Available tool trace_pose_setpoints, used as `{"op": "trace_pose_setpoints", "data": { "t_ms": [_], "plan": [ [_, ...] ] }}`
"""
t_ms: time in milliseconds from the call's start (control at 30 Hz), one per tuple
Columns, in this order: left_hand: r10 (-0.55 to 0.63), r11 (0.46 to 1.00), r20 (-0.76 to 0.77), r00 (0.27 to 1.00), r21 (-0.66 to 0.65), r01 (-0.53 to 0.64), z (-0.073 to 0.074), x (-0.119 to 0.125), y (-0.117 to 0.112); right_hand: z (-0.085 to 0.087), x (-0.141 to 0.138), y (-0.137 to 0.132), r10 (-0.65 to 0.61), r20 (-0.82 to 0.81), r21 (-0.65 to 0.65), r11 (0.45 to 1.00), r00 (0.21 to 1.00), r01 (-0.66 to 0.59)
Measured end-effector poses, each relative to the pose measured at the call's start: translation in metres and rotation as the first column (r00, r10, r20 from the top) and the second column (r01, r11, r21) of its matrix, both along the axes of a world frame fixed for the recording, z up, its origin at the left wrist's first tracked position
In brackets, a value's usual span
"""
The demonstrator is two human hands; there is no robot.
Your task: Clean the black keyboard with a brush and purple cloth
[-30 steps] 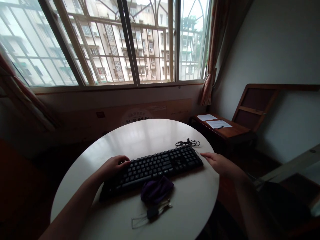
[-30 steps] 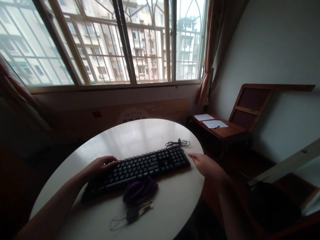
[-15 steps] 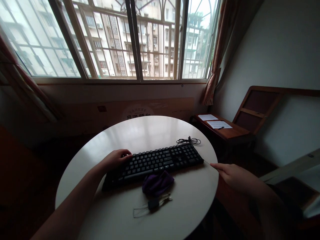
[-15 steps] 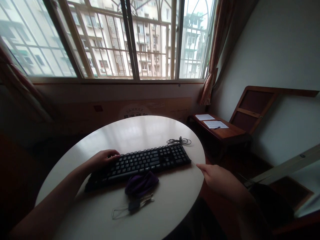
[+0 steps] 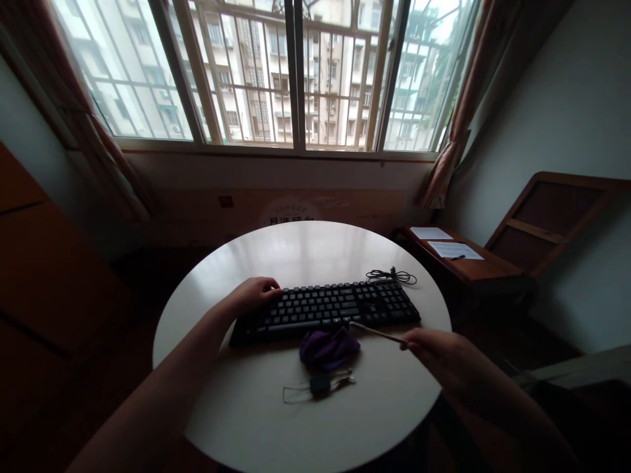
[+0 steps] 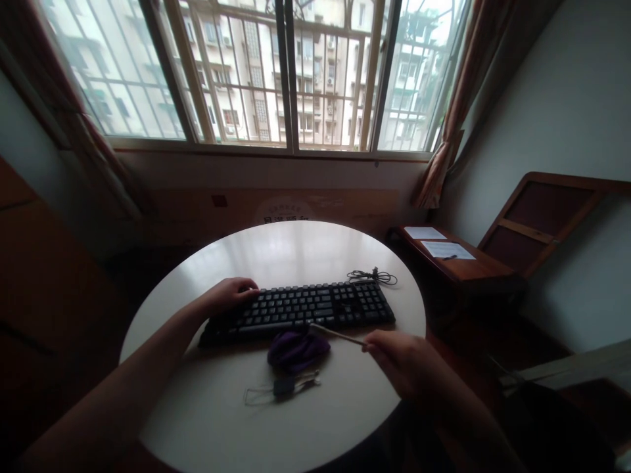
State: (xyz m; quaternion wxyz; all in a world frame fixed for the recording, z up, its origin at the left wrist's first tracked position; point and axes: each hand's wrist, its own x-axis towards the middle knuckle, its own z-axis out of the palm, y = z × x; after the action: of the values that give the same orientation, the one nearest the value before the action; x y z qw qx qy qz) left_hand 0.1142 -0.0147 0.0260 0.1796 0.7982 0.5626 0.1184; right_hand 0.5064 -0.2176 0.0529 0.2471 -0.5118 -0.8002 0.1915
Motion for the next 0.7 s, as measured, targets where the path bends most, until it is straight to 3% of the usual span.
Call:
{"op": "trace_pose_setpoints", "data": {
  "t_ms": [67,133,233,400,533,700],
  "plan": [
    [-0.01,1.0,-0.002,1.0,0.014,0.01,-0.001,0.0,0.0,-0.005,-0.032,0.007,0.147,0.024,0.088,0.985,0.989,-0.149],
    [-0.024,0.999,-0.007,1.0,0.028,0.024,-0.003,-0.001,0.0,-0.01,-0.059,0.016,0.317,0.045,0.142,0.937,0.947,-0.32],
    [-0.04,0.998,-0.023,0.999,0.042,0.041,-0.006,-0.002,0.001,-0.017,-0.089,0.03,0.397,0.135,0.196,0.888,0.908,-0.417],
    [-0.066,0.997,-0.056,0.996,0.046,0.068,-0.009,-0.002,0.003,-0.029,-0.111,0.041,0.425,0.264,0.132,0.873,0.866,-0.469],
    [-0.07,0.997,-0.072,0.995,0.035,0.073,-0.009,-0.002,0.003,-0.038,-0.114,0.035,0.413,0.287,0.056,0.893,0.864,-0.446],
    [-0.075,0.997,-0.067,0.995,0.031,0.077,-0.009,-0.001,0.001,-0.044,-0.113,0.025,0.396,0.278,0.065,0.901,0.875,-0.428]
  ]
}}
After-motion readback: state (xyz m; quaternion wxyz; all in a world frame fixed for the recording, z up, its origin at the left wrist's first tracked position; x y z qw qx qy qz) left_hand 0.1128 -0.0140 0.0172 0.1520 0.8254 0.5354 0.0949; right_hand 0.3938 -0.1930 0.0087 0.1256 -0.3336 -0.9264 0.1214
